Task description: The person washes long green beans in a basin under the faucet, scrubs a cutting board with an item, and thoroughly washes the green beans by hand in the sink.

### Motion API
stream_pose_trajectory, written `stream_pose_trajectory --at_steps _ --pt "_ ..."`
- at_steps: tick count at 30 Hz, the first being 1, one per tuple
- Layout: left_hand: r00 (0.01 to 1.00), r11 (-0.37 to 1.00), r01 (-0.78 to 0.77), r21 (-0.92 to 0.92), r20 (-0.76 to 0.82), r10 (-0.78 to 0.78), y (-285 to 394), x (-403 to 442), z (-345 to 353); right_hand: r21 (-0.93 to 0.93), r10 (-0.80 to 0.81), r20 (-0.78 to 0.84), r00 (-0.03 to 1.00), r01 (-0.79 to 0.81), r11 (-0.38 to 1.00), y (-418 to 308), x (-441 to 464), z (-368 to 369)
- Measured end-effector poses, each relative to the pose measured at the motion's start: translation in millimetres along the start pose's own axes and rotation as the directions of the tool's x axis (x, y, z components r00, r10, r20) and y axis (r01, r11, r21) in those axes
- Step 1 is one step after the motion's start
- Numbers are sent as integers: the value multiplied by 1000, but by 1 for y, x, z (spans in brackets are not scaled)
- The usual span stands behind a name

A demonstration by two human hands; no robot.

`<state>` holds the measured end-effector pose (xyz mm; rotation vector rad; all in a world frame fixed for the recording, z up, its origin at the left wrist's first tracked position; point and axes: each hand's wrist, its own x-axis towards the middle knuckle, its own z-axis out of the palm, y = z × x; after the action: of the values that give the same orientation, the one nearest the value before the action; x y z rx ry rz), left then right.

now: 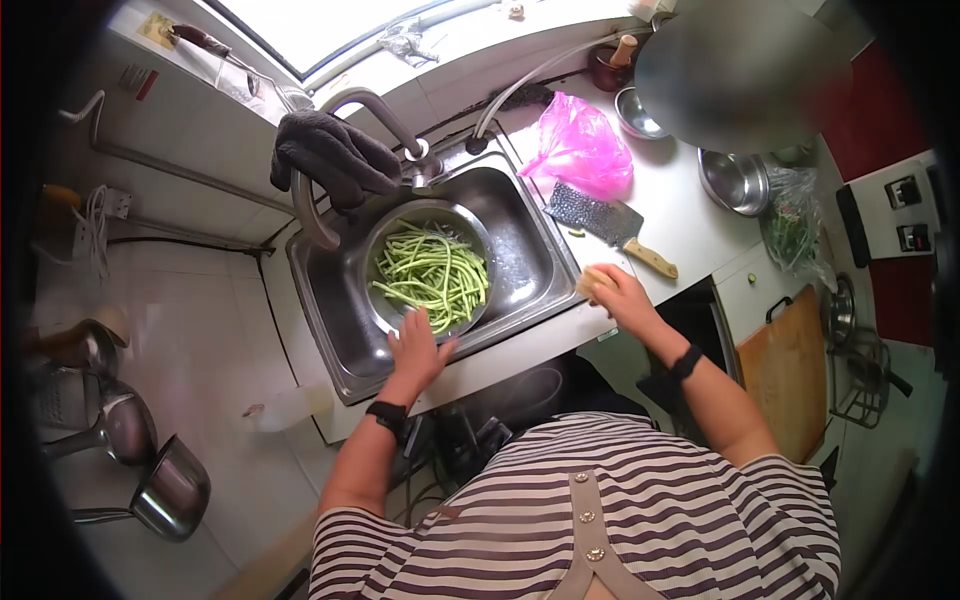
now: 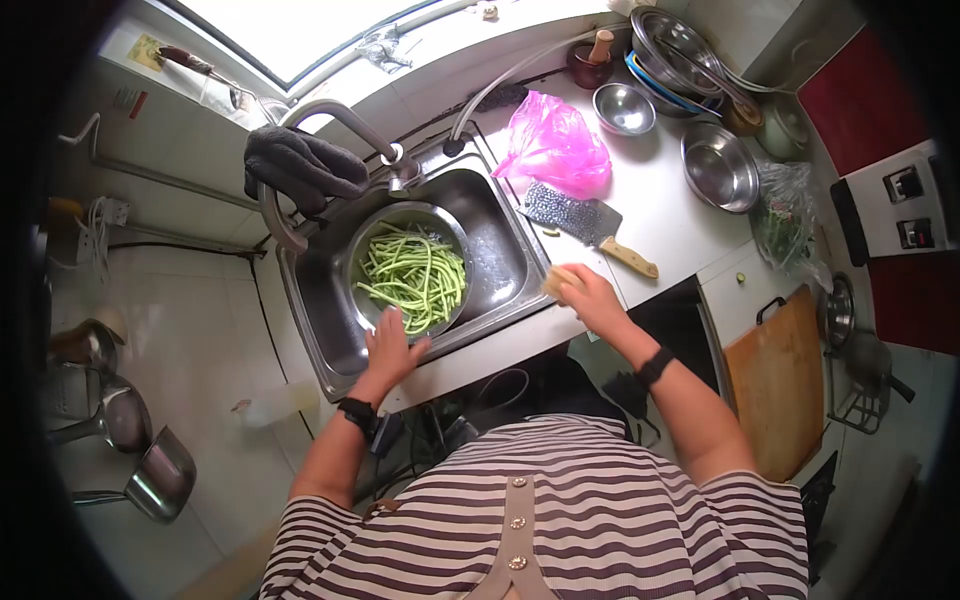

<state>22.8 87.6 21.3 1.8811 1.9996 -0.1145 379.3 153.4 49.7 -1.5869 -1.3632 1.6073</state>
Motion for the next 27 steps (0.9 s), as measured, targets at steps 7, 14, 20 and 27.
stream_pose_trajectory --at_steps 7,14,20,27 --pt "739 945 -301 128 -595 316 49 136 -87 -157 -15 -212 977 -19 987 69 -78 -60" --pt "907 891 -367 -268 -317 278 51 221 -76 151 397 -593 701 -388 909 185 -205 -109" --pt "813 879 -450 157 -335 476 20 214 -30 639 709 -633 310 -307 705 228 -325 -79" --pt "884 890 -404 210 -161 439 31 198 -57 720 697 -692 185 118 684 201 -349 -88"
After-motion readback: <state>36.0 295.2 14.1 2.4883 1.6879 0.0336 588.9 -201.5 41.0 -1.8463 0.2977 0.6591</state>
